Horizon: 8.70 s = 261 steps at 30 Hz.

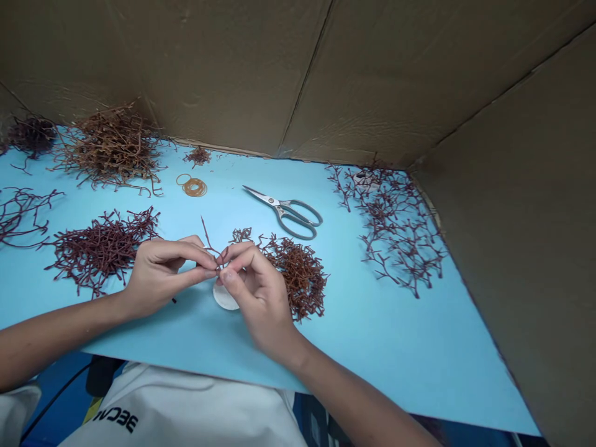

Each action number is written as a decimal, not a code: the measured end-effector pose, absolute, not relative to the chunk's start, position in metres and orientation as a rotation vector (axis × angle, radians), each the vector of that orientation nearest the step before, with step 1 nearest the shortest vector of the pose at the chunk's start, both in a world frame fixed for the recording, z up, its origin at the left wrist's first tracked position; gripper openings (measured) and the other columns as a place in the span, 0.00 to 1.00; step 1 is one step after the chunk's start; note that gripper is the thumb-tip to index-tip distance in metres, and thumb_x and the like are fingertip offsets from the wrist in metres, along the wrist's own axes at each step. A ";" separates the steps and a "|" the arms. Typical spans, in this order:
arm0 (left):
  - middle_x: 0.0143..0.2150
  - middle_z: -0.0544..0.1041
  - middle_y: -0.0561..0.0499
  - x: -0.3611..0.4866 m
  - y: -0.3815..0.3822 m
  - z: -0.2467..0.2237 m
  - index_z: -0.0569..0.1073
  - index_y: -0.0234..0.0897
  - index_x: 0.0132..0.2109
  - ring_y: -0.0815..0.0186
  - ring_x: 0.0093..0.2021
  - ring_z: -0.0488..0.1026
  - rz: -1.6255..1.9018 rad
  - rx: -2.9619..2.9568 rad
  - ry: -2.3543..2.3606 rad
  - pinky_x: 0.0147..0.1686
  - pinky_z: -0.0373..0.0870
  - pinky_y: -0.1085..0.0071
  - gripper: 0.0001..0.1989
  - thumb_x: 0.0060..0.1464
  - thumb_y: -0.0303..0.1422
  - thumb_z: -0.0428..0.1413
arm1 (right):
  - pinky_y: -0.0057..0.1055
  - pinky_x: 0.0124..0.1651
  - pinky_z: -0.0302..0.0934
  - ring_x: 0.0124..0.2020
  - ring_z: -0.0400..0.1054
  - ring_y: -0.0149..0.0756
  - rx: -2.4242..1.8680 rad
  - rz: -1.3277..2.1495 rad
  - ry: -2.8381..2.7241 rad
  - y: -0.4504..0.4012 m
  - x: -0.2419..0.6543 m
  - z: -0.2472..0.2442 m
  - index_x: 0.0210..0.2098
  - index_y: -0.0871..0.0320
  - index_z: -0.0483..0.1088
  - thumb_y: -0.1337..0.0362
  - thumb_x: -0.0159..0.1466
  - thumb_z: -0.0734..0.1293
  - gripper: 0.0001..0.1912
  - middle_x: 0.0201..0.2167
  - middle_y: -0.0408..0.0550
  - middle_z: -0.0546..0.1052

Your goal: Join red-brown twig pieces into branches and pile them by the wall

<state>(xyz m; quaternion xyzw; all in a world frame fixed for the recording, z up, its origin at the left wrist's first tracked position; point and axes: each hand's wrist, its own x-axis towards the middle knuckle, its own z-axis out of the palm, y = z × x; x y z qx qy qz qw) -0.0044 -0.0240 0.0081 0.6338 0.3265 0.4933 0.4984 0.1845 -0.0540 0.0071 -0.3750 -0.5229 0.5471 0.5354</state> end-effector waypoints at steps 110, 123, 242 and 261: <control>0.42 0.81 0.51 -0.010 0.017 -0.014 0.80 0.39 0.40 0.65 0.40 0.78 0.751 2.178 1.078 0.36 0.71 0.71 0.07 0.59 0.23 0.61 | 0.34 0.33 0.63 0.30 0.70 0.35 -1.245 0.861 -1.314 -0.036 0.208 0.006 0.27 0.54 0.79 0.61 0.63 0.76 0.09 0.29 0.45 0.80; 0.37 0.87 0.51 -0.013 0.019 -0.018 0.83 0.38 0.40 0.65 0.35 0.82 0.771 2.005 1.094 0.34 0.78 0.72 0.08 0.56 0.23 0.61 | 0.34 0.34 0.64 0.31 0.71 0.36 -1.244 0.853 -1.319 -0.036 0.207 0.002 0.27 0.54 0.78 0.60 0.63 0.77 0.10 0.30 0.46 0.80; 0.32 0.87 0.47 0.001 -0.018 0.009 0.81 0.34 0.39 0.59 0.32 0.87 0.937 1.155 0.802 0.28 0.81 0.73 0.12 0.54 0.36 0.73 | 0.41 0.42 0.78 0.40 0.82 0.45 -1.021 0.703 -1.478 -0.055 0.195 0.005 0.32 0.51 0.77 0.67 0.67 0.75 0.07 0.30 0.45 0.77; 0.31 0.87 0.50 0.000 -0.017 0.009 0.84 0.36 0.38 0.62 0.32 0.87 0.915 1.128 0.692 0.34 0.86 0.74 0.06 0.54 0.28 0.73 | 0.40 0.40 0.77 0.38 0.81 0.43 -1.034 0.744 -1.458 -0.054 0.194 0.005 0.31 0.51 0.77 0.68 0.66 0.75 0.08 0.29 0.44 0.76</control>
